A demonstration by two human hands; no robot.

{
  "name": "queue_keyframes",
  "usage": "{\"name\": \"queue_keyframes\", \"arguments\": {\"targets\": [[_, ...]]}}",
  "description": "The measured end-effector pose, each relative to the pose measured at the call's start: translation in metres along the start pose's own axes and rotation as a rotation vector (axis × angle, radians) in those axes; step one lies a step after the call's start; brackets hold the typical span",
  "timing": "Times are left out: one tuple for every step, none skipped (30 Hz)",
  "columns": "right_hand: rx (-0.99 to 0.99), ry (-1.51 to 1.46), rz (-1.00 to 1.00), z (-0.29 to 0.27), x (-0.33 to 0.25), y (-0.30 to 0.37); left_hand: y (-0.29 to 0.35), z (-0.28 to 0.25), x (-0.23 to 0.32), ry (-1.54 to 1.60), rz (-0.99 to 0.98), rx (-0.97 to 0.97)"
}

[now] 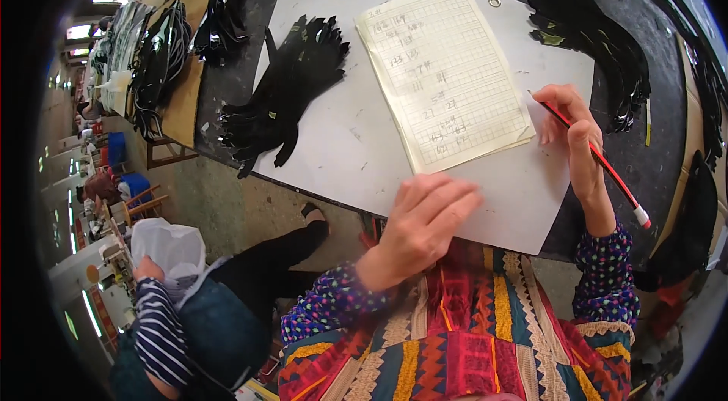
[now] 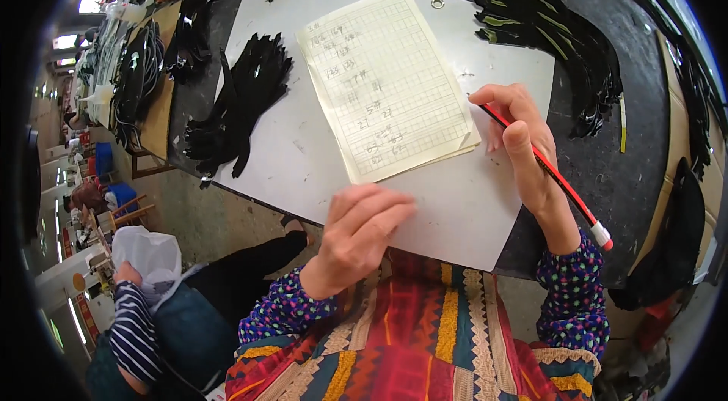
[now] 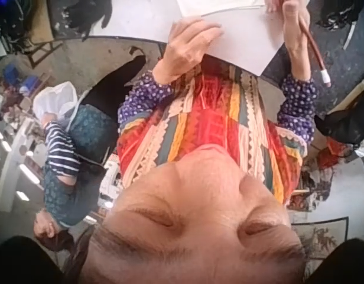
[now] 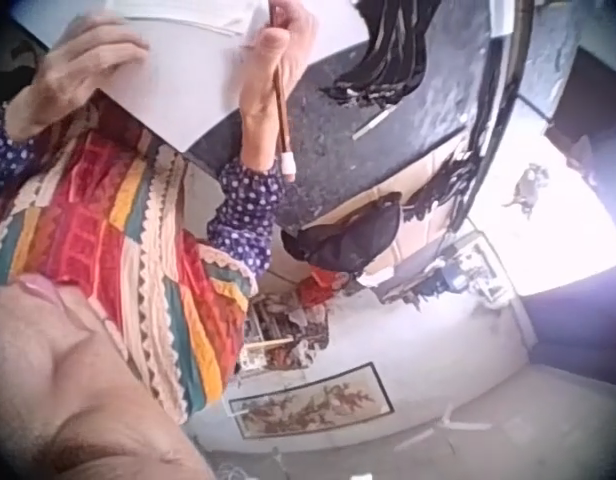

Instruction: Applying glue to shoe components and recording production counts in a notebook.

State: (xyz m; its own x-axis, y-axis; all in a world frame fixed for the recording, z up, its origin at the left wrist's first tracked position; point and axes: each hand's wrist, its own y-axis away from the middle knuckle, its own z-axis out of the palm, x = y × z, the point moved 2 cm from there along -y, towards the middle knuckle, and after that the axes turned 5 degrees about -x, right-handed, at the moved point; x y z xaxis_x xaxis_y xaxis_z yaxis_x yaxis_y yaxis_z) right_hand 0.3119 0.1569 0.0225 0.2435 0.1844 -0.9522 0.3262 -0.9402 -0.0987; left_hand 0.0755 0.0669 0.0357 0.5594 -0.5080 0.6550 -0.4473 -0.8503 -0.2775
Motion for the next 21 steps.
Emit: {"name": "queue_keyframes", "arguments": {"targets": [[-0.02,-0.079,0.054,-0.001,0.002,0.004,-0.001,0.001,-0.003,-0.08,0.02,0.029],[-0.039,-0.158,0.108,0.0,0.003,0.007,-0.003,0.002,-0.005,-0.072,0.016,0.028],[-0.042,-0.157,0.113,0.0,0.004,0.007,-0.005,0.002,-0.006,-0.144,0.022,0.029],[0.014,-0.162,0.099,0.0,0.003,0.007,-0.006,0.002,-0.007,-0.216,0.029,0.029],[0.07,-0.167,0.086,0.0,0.003,0.007,-0.006,0.004,-0.009,-0.212,0.025,0.03],[0.067,-0.165,0.089,0.002,0.001,0.006,-0.005,0.006,-0.012,-0.226,0.021,0.031],[0.102,-0.148,0.094,0.003,-0.003,0.005,-0.005,0.008,-0.014,-0.241,0.018,0.033],[0.137,-0.13,0.098,0.003,-0.004,0.005,-0.004,0.008,-0.015,-0.237,0.016,0.034],[0.138,-0.125,0.097,0.004,-0.005,0.005,-0.004,0.009,-0.016,-0.247,0.03,0.041],[0.141,-0.179,0.093,0.004,-0.005,0.005,-0.004,0.009,-0.016,-0.256,0.044,0.048],[0.143,-0.233,0.087,0.004,-0.005,0.006,-0.004,0.01,-0.017,-0.254,0.048,0.051],[0.144,-0.23,0.085,0.005,-0.007,0.006,-0.004,0.01,-0.019,-0.264,0.049,0.05],[0.148,-0.201,0.047,0.008,-0.011,0.005,-0.004,0.011,-0.019,-0.274,0.051,0.048],[0.151,-0.171,0.009,0.009,-0.015,0.004,-0.005,0.011,-0.02,-0.273,0.053,0.051],[0.046,-0.042,-0.091,0.007,-0.018,0.004,-0.004,0.01,-0.02,-0.276,0.052,0.04],[-0.009,0.082,-0.185,0.01,-0.02,0.005,-0.004,0.01,-0.02,-0.278,0.051,0.029],[-0.097,0.115,-0.242,0.014,-0.024,0.002,-0.004,0.009,-0.02,-0.277,0.051,0.028],[-0.182,0.152,-0.298,0.019,-0.029,-0.002,-0.005,0.009,-0.02,-0.283,0.054,0.024],[-0.203,0.194,-0.339,0.026,-0.03,-0.003,-0.006,0.009,-0.02,-0.288,0.058,0.021],[-0.199,0.199,-0.337,0.025,-0.029,-0.004,-0.006,0.009,-0.02,-0.285,0.063,0.021],[-0.209,0.254,-0.304,0.024,-0.027,-0.005,-0.006,0.01,-0.02,-0.297,0.064,0.03]]}}
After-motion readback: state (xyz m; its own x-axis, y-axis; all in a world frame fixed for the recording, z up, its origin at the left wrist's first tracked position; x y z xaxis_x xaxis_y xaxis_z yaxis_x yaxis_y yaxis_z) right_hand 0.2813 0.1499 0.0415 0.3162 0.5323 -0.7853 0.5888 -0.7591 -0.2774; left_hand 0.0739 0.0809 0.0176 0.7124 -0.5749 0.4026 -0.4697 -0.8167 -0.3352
